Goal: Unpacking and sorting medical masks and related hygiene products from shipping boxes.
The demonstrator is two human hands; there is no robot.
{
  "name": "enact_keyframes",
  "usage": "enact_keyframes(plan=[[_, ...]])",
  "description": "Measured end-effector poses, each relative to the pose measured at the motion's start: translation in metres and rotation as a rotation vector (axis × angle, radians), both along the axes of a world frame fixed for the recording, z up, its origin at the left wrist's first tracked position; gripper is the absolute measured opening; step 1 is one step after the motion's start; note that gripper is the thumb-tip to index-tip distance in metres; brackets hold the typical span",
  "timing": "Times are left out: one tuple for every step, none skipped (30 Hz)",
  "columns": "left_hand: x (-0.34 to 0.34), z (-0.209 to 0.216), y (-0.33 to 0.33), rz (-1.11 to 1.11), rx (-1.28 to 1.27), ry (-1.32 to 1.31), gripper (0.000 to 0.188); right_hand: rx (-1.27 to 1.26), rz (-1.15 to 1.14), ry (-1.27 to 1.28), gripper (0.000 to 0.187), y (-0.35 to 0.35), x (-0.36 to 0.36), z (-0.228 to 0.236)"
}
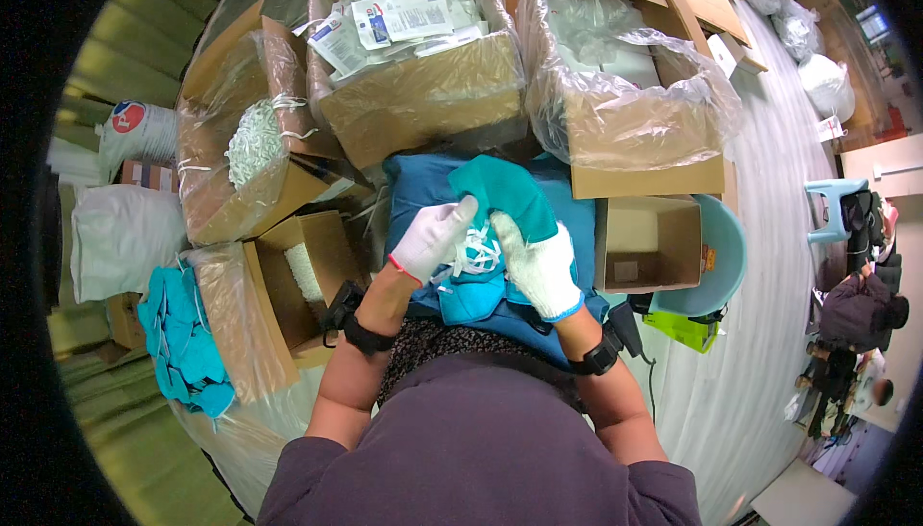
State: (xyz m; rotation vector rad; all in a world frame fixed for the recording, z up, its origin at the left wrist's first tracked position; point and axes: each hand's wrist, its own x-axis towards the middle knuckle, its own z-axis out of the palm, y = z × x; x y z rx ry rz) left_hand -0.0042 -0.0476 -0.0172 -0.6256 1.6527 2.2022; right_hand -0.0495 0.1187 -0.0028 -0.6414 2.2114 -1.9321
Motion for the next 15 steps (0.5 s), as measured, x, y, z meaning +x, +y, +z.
enact_keyframes(plan=[[0.0,-0.002,0.007,-0.031,-0.122,0.028,0.054,0.044,0.009,0.066,0.033,0.002,-0.001,-0.003],[-0.002,-0.004,0.013,-0.027,-0.123,0.027,0.054,0.043,0.013,0.066,0.033,0.003,0.0,-0.006],[-0.004,-0.003,0.02,0.031,-0.088,-0.021,0.055,0.16,-0.038,0.127,0.031,0.0,0.004,-0.004],[-0.005,-0.002,0.025,0.09,-0.053,-0.069,0.057,0.277,-0.088,0.187,0.03,-0.003,0.007,-0.002],[-0.005,-0.012,0.029,0.133,-0.112,-0.065,0.055,0.158,-0.1,0.166,0.032,-0.008,0.012,0.001],[-0.005,-0.011,0.032,0.125,-0.112,-0.064,0.055,0.159,-0.108,0.165,0.032,-0.009,0.015,-0.001],[-0.005,-0.011,0.034,0.179,-0.146,-0.054,0.048,0.103,-0.13,0.08,0.033,-0.008,0.016,-0.007],[-0.006,-0.011,0.037,0.231,-0.18,-0.043,0.042,0.046,-0.153,-0.005,0.034,-0.008,0.018,-0.014],[-0.009,-0.009,0.043,0.224,-0.181,-0.044,0.042,-0.125,-0.152,-0.055,0.036,-0.015,0.017,-0.018],[-0.012,-0.006,0.05,0.406,-0.109,0.029,0.032,-0.125,-0.16,-0.056,0.036,-0.016,0.021,-0.017],[-0.015,-0.004,0.055,0.586,-0.035,0.103,0.028,-0.189,-0.212,-0.371,0.037,-0.016,0.027,-0.016],[-0.015,-0.011,0.051,0.578,-0.035,0.101,0.028,-0.254,-0.26,-0.686,0.039,-0.019,0.031,-0.01],[-0.018,-0.021,0.044,0.604,-0.222,0.159,0.033,-0.225,-0.255,-0.577,0.039,-0.021,0.034,-0.018],[-0.024,-0.03,0.04,0.626,-0.408,0.219,0.042,-0.01,-0.279,-0.307,0.03,-0.018,0.035,-0.041],[-0.031,-0.035,0.036,0.736,-0.391,0.263,0.053,-0.008,-0.203,-0.361,0.026,-0.021,0.038,-0.035]])
